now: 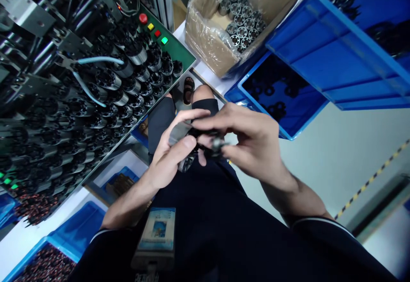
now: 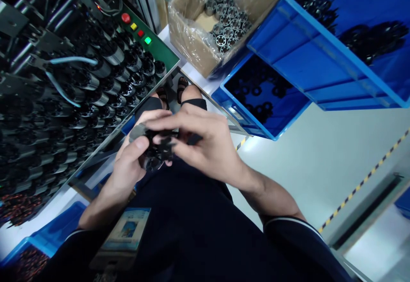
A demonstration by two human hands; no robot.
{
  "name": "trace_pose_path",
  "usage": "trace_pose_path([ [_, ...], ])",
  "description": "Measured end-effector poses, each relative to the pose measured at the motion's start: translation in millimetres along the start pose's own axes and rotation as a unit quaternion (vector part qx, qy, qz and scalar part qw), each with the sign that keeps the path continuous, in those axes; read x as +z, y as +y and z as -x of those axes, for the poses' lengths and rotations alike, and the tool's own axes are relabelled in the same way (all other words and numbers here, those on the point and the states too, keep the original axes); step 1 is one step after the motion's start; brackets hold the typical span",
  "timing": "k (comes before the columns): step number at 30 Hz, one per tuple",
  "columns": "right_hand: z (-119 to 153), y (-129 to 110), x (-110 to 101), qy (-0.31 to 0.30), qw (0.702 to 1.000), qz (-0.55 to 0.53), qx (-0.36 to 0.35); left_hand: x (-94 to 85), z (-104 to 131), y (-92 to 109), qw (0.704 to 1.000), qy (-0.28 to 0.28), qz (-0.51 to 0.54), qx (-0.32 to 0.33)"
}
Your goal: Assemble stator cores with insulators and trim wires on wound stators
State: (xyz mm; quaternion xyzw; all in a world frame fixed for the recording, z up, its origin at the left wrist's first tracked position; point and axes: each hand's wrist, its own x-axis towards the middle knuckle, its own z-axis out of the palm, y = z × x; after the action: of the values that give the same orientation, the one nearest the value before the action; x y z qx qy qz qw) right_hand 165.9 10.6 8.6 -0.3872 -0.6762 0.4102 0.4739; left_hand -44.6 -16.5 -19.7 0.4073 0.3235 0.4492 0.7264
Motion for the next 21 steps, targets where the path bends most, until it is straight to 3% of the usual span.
trace_pose_path([
  [2, 0, 4, -2, 0.002, 0.996, -0.075, 0.047, 3.8, -4, 1, 0.998, 0.011, 0.068, -0.007],
  [4, 3, 8, -5, 0.034, 0.992, -0.108, 0.059, 9.2, -9, 5, 0.991, 0.061, 0.112, -0.028],
  [7, 11, 8, -9, 0.062, 0.996, -0.052, 0.026, 15.3, -16, 12, 0.978, 0.135, 0.146, -0.066],
  [12, 18, 3, -6, -0.024, 0.997, 0.036, -0.068, 23.6, -22, 11, 0.967, 0.222, 0.126, -0.012],
  [17, 22, 4, 3, -0.04, 0.997, 0.065, -0.033, 33.9, -27, 9, 0.955, 0.275, 0.103, 0.053],
  [21, 28, 7, 5, -0.068, 0.997, 0.021, -0.013, 36.3, -30, 12, 0.946, 0.294, 0.135, 0.019],
])
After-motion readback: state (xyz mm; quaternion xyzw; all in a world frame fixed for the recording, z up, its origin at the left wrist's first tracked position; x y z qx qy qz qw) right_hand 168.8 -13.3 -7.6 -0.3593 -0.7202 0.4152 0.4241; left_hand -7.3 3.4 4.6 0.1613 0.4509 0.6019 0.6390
